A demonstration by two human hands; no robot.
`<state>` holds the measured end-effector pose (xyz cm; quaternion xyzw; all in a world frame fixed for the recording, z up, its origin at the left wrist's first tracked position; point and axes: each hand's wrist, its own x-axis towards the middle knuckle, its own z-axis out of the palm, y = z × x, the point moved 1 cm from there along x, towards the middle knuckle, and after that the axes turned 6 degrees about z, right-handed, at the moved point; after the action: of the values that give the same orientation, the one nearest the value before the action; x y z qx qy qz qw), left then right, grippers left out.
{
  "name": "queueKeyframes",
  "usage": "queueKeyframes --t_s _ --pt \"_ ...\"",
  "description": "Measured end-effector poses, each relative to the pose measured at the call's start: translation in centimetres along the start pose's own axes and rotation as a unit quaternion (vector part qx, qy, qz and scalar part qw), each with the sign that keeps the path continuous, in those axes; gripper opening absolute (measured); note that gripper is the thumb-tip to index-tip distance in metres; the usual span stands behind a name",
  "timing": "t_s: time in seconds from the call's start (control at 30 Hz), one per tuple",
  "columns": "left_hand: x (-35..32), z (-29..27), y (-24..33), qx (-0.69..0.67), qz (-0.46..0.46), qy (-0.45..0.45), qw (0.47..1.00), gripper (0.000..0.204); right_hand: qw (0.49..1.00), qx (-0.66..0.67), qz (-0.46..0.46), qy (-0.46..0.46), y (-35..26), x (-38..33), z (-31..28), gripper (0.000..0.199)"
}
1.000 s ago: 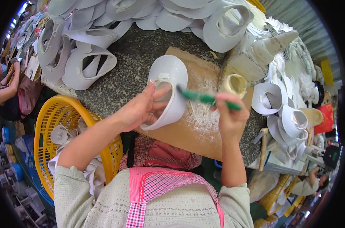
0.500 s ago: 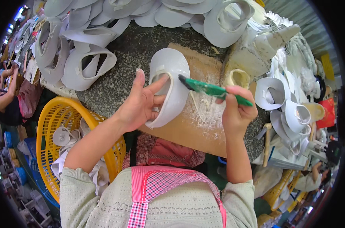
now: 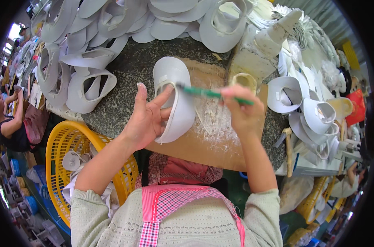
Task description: The person takes shoe components from a basket, applies adhesive to them using a brush, and stacks them on the workbench.
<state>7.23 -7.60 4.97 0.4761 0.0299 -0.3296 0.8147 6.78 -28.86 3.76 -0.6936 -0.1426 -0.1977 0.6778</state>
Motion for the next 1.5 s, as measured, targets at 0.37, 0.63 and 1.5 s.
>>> queueKeyframes --t_s 0.37,0.63,1.5 --pt "2.7 -0.1 1.0 -0.007 -0.025 -0.005 1.0 0.079 0.998 0.068 0.018 0.007 -1.1 -5.9 -2.0 0.013" --pt "4.5 1.7 0.9 0.385 -0.009 0.05 0.921 0.025 0.955 -0.188 -0.055 0.223 -0.5 -1.3 -7.9 0.009" --pt "-0.4 -0.6 -1.6 0.682 0.345 0.021 0.644 0.037 0.956 -0.242 0.055 0.156 -2.9 -3.7 -9.8 0.008"
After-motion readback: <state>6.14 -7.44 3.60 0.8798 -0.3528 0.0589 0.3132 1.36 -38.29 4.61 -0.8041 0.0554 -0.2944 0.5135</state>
